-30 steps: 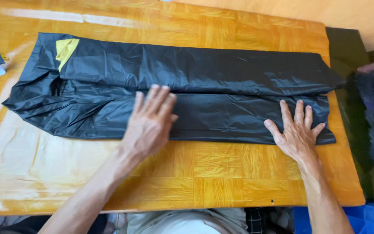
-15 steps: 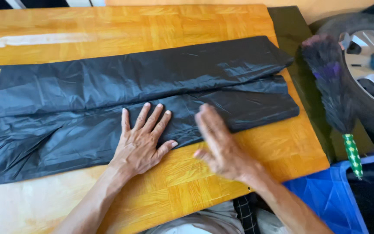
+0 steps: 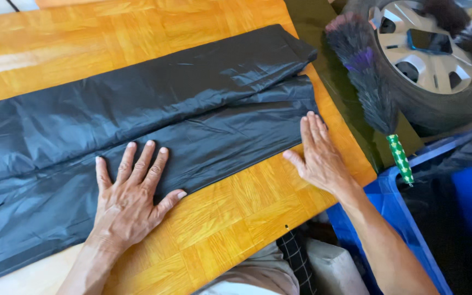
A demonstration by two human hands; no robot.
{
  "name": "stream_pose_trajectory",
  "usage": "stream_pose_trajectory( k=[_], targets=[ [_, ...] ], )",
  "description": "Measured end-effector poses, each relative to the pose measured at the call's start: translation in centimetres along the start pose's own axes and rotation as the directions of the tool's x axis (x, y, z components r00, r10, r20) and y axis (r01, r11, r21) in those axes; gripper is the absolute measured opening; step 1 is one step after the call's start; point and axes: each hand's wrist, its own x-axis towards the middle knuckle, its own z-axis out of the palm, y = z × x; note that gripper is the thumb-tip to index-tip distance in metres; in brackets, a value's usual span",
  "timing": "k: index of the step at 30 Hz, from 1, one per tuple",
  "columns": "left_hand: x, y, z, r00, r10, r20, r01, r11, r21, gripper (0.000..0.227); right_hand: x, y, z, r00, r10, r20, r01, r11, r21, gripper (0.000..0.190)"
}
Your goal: The person unfolds a black protective case on a table, uses a duster to clean the table and the unfolded case, and then smooths out the material by hand.
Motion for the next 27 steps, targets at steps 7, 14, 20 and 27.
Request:
stream_pose_trajectory(
  k=[7,14,20,27],
  targets=[
    [0.1,-0.1,0.3,0.999,-0.017,0.038,0.017,1.000,0.004,0.087,-0.6,4.7,-3.4,0.926,0.377,-0.012,-0.369,0.913,0.172,0.064],
    [-0.2,0.0,0.0,1.000,0.013,0.009,-0.013,1.000,0.000,0.085,-5.7,17.5,2.3,0.795,0.432,-0.427,-0.606,0.599,-0.523,0.039],
    [-0.2,0.0,-0.2,1.000,0.017,0.004,-0.016,1.000,-0.015,0.084,-4.3,13.8,-2.5,0.728,0.548,-0.412,-0.668,0.700,-0.250,0.064],
    [0.0,0.2,-0.4,0.997,-0.064,0.043,0.068,0.993,-0.100,0.097,0.1,-9.7,-5.3,0.884,0.348,-0.313,-0.330,0.937,0.110,0.066]
  ],
)
